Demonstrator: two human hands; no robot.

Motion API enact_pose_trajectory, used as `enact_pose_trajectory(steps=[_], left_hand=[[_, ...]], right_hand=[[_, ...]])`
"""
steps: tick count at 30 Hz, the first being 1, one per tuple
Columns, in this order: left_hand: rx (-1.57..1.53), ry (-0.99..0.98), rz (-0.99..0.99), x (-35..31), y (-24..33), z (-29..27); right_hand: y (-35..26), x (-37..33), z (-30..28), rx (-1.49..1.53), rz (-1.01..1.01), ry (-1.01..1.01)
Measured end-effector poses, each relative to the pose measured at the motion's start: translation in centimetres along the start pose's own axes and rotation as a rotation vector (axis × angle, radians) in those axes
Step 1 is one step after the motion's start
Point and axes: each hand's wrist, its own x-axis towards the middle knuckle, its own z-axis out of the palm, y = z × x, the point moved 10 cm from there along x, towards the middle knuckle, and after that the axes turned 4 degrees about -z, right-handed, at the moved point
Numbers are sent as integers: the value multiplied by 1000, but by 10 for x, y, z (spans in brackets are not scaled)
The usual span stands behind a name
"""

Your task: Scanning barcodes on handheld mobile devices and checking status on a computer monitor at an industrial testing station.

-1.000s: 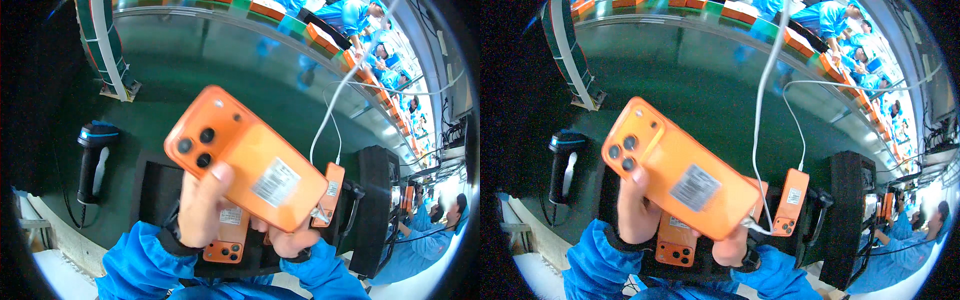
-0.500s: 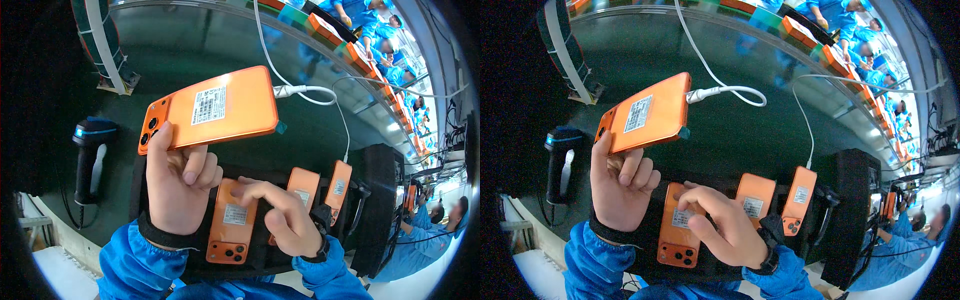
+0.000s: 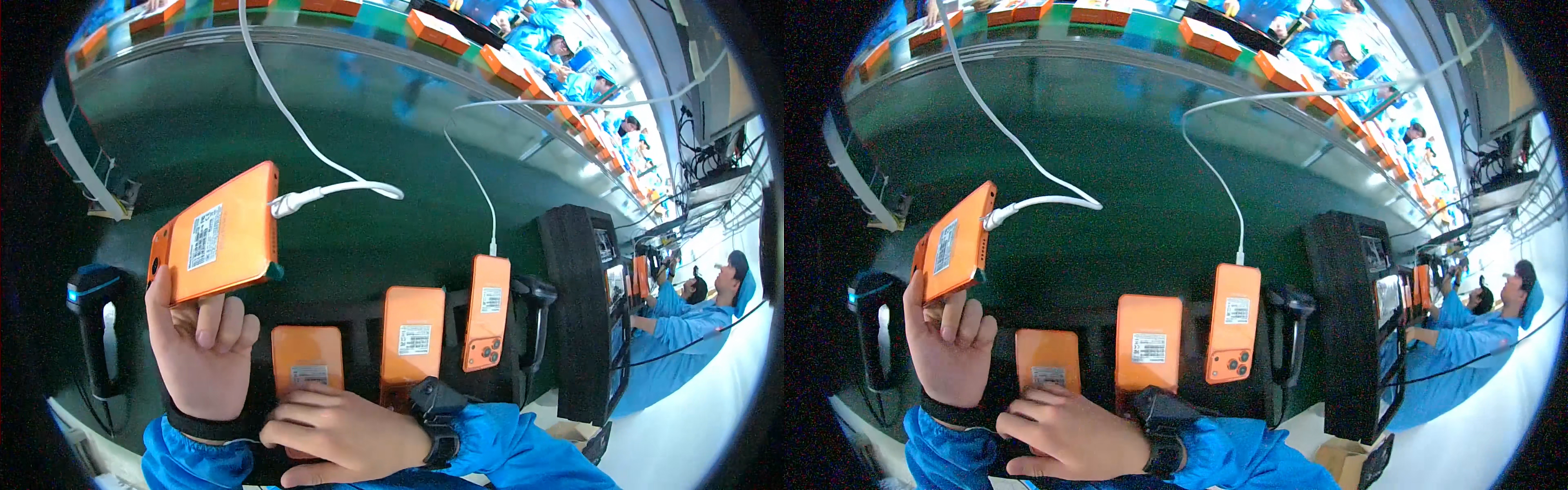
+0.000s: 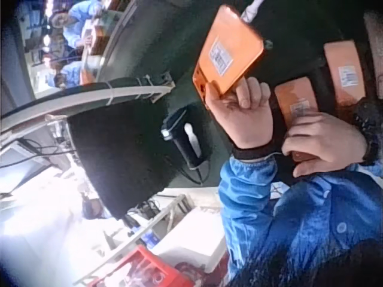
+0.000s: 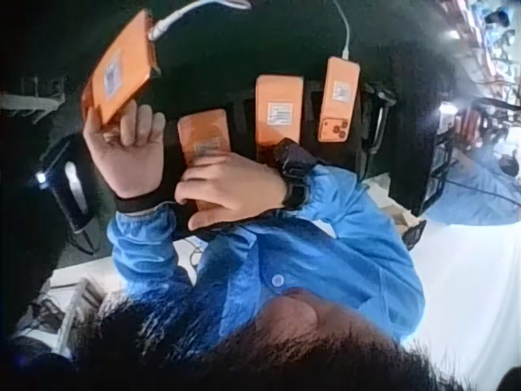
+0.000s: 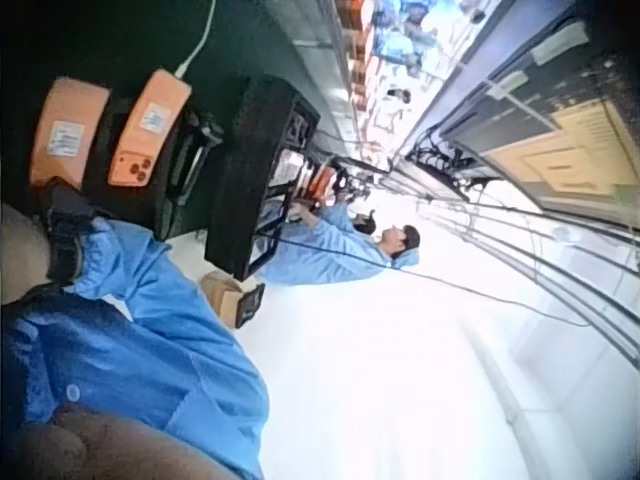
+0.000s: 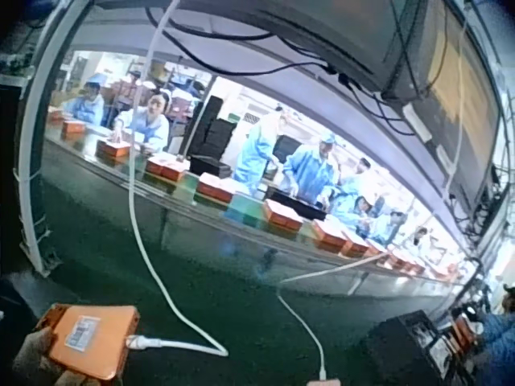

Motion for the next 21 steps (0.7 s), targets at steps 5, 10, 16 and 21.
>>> enact_pose_trajectory(steps=[5, 10, 16, 21], left_hand=[[-18, 0, -28, 1, -5, -6], [39, -9, -33, 0, -10, -3], [36, -28, -72, 5, -15, -9], [61, -15, -101, 4, -21, -5]], right_hand=[[5, -3, 6, 87, 80, -86], [-10, -4, -4, -77, -35, -81], [-9, -3, 4, -145, -47, -112], [-12, -4, 3, -157, -52, -140]])
